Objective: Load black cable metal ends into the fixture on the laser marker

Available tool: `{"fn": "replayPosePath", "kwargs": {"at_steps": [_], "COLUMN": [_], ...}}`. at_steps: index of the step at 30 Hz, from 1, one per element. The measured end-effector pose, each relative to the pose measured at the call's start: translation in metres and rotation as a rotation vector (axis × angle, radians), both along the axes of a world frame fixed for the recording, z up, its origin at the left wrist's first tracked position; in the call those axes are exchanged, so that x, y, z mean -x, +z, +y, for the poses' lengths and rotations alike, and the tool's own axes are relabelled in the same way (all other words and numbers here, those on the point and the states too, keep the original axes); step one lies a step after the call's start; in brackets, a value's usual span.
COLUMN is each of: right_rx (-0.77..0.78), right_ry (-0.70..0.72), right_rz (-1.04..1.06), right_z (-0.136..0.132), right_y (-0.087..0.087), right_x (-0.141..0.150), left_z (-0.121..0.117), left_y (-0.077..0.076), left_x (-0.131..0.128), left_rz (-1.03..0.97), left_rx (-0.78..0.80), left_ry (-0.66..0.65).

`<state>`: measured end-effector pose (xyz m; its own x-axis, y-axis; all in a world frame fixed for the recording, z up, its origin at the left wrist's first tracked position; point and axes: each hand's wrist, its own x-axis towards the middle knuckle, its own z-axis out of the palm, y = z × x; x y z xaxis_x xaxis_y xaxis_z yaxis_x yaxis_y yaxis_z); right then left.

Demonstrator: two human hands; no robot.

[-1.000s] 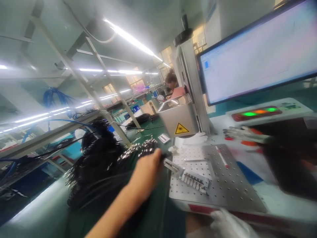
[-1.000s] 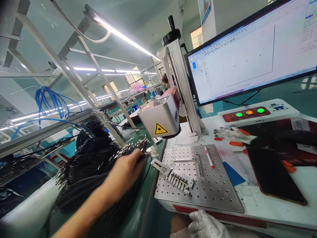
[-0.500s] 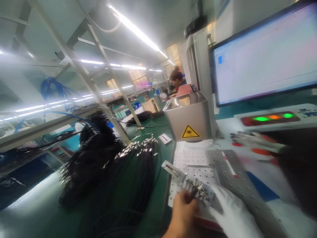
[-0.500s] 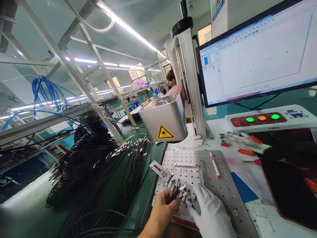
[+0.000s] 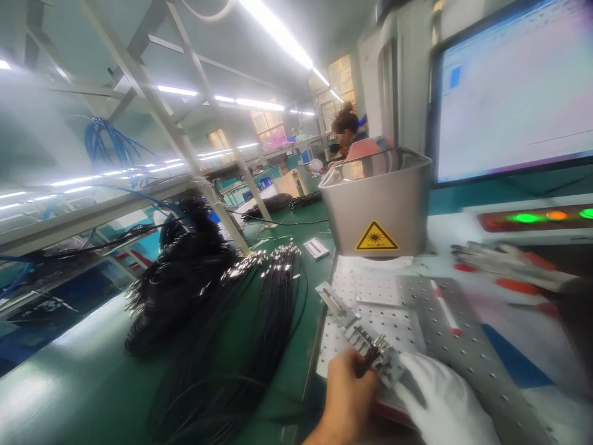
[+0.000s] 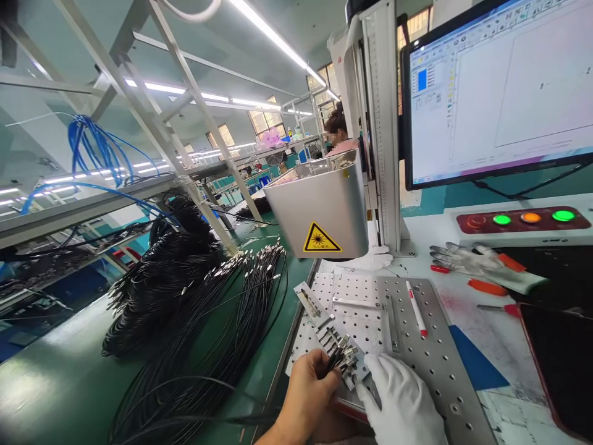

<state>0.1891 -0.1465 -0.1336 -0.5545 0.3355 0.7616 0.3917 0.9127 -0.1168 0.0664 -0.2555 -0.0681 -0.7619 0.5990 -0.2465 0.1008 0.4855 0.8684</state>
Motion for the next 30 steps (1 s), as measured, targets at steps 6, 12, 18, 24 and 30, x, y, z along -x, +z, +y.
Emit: {"fn": "replayPosePath", "kwargs": {"at_steps": [6,12,18,24,30], "right_rx": [0.003,-0.089,-0.012,-0.076,0.061], "right_ry": [-0.007,0.028,-0.013,0.007,-0.045], "right_rz": [-0.023,-0.069,-0.233,-0.204,-0.202], "right_z": [-0.002,-0.004,-0.001,-0.004,-0.01], "right_y": [0.003,0.017,0.0,0.013,0.018], "right_x": [-0.001,-0.001,0.005,0.013,0.014], "left_z": [0.002,0.003,0.003,0.001,0.0], "left_y": [0.013,0.019,0.015,0.008,0.014], "left_x": [0.0,-0.005,-0.003,0.004,0.013], "left_rz": [0.077,0.067,0.056,0.009,0.042], "left_rx": [0.15,0.18,0.21,0.208,0.214], "left_ry": [-0.028,-0.021,-0.006,-0.053,-0.194]}}
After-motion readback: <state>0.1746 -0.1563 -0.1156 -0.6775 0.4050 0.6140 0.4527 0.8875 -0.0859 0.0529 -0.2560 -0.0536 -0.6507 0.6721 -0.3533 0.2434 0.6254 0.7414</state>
